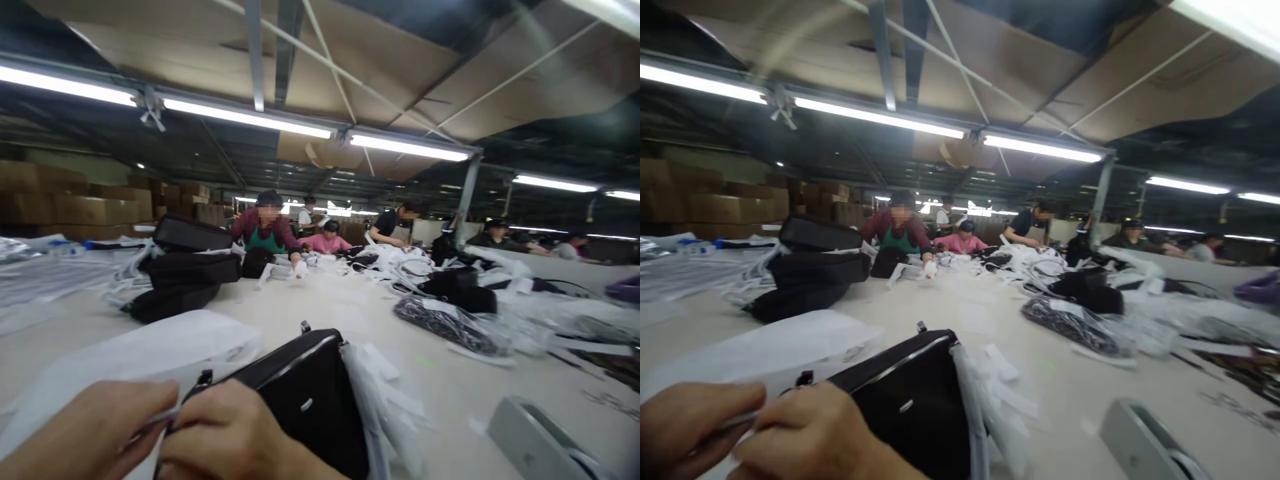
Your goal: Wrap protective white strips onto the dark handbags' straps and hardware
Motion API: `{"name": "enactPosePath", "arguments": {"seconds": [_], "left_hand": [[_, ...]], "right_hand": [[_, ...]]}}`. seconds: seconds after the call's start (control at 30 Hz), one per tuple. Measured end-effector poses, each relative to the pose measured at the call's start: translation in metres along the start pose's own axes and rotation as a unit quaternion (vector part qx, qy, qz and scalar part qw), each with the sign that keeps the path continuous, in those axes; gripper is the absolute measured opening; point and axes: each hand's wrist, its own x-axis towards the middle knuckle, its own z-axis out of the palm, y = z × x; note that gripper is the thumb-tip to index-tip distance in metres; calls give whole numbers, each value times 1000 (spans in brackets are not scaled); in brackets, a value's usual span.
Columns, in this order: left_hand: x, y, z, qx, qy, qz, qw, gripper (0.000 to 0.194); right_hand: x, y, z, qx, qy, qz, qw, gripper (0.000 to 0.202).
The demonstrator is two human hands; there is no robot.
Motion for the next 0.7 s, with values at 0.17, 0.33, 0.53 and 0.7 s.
{"name": "enactPosePath", "arguments": {"seconds": [0.17, 0.33, 0.53, 0.7], "left_hand": [[22, 31, -34, 158, 74, 139, 975, 34], [18, 32, -38, 207, 88, 166, 960, 39], [11, 30, -32, 199, 86, 169, 962, 39], [12, 29, -32, 200, 94, 171, 960, 34]], "right_hand": [[31, 42, -30, 363, -76, 338, 865, 41], [46, 63, -17, 435, -311, 359, 765, 50], [40, 56, -1, 434, -276, 486, 707, 23], [41, 51, 0, 479, -237, 479, 697, 17]]}}
